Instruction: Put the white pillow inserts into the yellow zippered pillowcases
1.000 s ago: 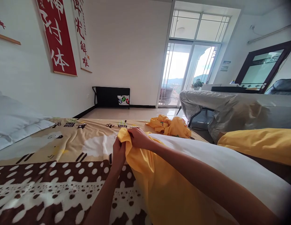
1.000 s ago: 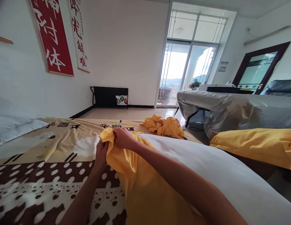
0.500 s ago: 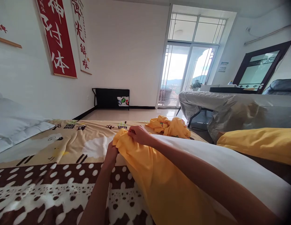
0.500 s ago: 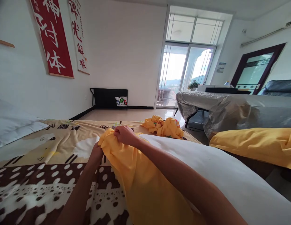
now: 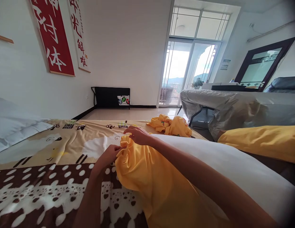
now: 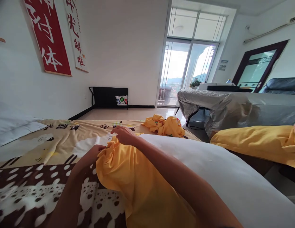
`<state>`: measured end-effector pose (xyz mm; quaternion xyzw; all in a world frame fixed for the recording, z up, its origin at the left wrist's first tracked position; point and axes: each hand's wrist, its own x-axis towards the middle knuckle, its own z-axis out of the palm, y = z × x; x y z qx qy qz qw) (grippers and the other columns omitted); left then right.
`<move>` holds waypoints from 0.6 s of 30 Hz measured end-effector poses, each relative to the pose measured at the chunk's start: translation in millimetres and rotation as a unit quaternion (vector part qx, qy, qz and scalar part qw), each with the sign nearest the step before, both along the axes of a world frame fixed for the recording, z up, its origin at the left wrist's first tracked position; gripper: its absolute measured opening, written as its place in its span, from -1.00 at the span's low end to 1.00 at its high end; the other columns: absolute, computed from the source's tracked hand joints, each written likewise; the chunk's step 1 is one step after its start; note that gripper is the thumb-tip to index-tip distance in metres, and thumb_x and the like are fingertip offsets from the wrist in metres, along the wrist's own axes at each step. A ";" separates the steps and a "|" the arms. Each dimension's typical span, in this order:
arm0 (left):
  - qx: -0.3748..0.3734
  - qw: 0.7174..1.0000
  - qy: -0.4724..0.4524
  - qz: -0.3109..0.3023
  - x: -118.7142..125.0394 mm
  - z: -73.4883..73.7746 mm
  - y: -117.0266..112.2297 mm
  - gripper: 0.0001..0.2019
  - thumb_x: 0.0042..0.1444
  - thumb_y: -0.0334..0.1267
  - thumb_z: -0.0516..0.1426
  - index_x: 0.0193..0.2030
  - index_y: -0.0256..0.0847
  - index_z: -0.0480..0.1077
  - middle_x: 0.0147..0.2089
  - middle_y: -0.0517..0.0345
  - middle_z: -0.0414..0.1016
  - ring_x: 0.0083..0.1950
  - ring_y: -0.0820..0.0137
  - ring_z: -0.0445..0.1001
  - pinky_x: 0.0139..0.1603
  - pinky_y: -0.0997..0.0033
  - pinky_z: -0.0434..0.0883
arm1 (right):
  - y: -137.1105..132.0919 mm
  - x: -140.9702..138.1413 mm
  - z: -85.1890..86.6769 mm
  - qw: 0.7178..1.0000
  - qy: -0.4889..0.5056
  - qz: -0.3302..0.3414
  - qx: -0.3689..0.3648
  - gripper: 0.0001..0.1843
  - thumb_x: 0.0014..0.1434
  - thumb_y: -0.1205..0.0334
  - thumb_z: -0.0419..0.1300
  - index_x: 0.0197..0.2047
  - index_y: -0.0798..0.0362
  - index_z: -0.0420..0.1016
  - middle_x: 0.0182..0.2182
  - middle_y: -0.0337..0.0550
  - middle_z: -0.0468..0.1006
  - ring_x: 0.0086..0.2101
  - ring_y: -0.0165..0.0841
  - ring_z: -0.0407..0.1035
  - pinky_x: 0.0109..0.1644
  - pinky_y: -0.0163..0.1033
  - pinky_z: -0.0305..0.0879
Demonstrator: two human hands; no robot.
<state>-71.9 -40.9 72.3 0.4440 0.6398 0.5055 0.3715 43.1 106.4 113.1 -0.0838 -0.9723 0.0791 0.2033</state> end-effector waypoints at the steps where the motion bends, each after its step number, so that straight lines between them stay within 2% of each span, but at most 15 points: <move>1: -0.013 1.000 0.018 -0.016 -0.4 0.6 -0.6 -0.69 -0.22 -0.12 0.24 -0.65 -0.29 0.24 -0.65 0.29 0.18 -0.58 0.55 0.05 -0.59 0.55 -0.03 | 2.9 -3.1 -3.5 1.000 -0.006 0.001 -0.001 -0.61 0.14 0.50 0.03 0.01 0.04 0.43 0.02 -0.06 0.44 -0.01 -0.32 0.29 0.05 -0.17 0.15; 3: -0.025 0.997 0.039 -0.056 -1.5 1.9 -2.3 -0.70 -0.21 -0.12 0.24 -0.60 -0.29 0.26 -0.61 0.30 0.19 -0.54 0.53 0.09 -0.55 0.55 0.00 | 4.9 -10.3 -9.4 0.999 -0.037 0.001 -0.008 -0.56 0.15 0.50 0.02 0.05 -0.01 0.41 0.05 -0.10 0.43 0.06 -0.28 0.24 0.14 -0.07 0.07; 5: -0.012 0.996 0.021 -0.090 -1.9 3.8 -4.3 -0.71 -0.20 -0.12 0.23 -0.54 -0.30 0.28 -0.53 0.27 0.26 -0.48 0.50 0.17 -0.51 0.55 0.07 | 4.0 -18.3 -13.1 0.995 -0.099 -0.002 -0.015 -0.52 0.14 0.52 -0.02 0.08 -0.02 0.40 0.04 -0.12 0.46 0.05 -0.26 0.25 0.13 -0.05 0.07; 7: 0.018 0.995 -0.018 -0.095 -0.8 6.1 -5.6 -0.73 -0.21 -0.15 0.23 -0.51 -0.30 0.29 -0.47 0.25 0.29 -0.44 0.48 0.21 -0.47 0.55 0.14 | 3.0 -25.6 -15.1 0.984 -0.175 0.021 -0.018 -0.54 0.11 0.52 0.00 0.03 0.02 0.45 -0.02 -0.13 0.51 -0.06 -0.31 0.33 0.03 -0.17 0.16; 10: 0.025 0.997 -0.031 -0.069 1.6 8.9 -6.1 -0.74 -0.27 -0.21 0.24 -0.57 -0.29 0.24 -0.53 0.28 0.23 -0.46 0.51 0.17 -0.50 0.57 0.12 | 4.1 -33.0 -18.8 0.966 -0.250 0.070 -0.012 -0.66 0.04 0.52 0.08 -0.17 0.07 0.56 -0.22 -0.22 0.60 -0.29 -0.44 0.38 -0.19 -0.37 0.21; 13: 0.008 0.997 -0.040 -0.064 0.6 8.2 -6.2 -0.80 -0.27 -0.25 0.22 -0.56 -0.29 0.28 -0.55 0.27 0.26 -0.49 0.51 0.18 -0.51 0.57 0.13 | 8.9 -37.1 -23.9 0.970 -0.239 0.052 0.005 -0.73 0.04 0.48 0.10 -0.25 0.06 0.57 -0.29 -0.23 0.60 -0.34 -0.44 0.37 -0.25 -0.37 0.17; 16: 0.011 0.995 -0.080 -0.066 -4.7 2.3 -5.4 -0.81 -0.25 -0.29 0.22 -0.43 -0.31 0.40 -0.49 0.20 0.38 -0.48 0.46 0.26 -0.47 0.51 0.22 | 18.5 -38.7 -22.7 0.983 -0.179 -0.009 0.030 -0.77 0.10 0.40 0.08 -0.27 0.05 0.55 -0.27 -0.19 0.59 -0.27 -0.39 0.37 -0.14 -0.30 0.13; 18: 0.033 0.992 -0.118 -0.032 -9.7 -4.9 -3.2 -0.76 -0.28 -0.32 0.26 -0.39 -0.33 0.44 -0.48 0.16 0.42 -0.49 0.43 0.28 -0.49 0.48 0.24 | 28.6 -36.2 -16.5 0.989 -0.123 -0.063 0.049 -0.77 0.16 0.37 0.04 -0.23 0.05 0.52 -0.24 -0.14 0.58 -0.18 -0.34 0.35 -0.04 -0.23 0.07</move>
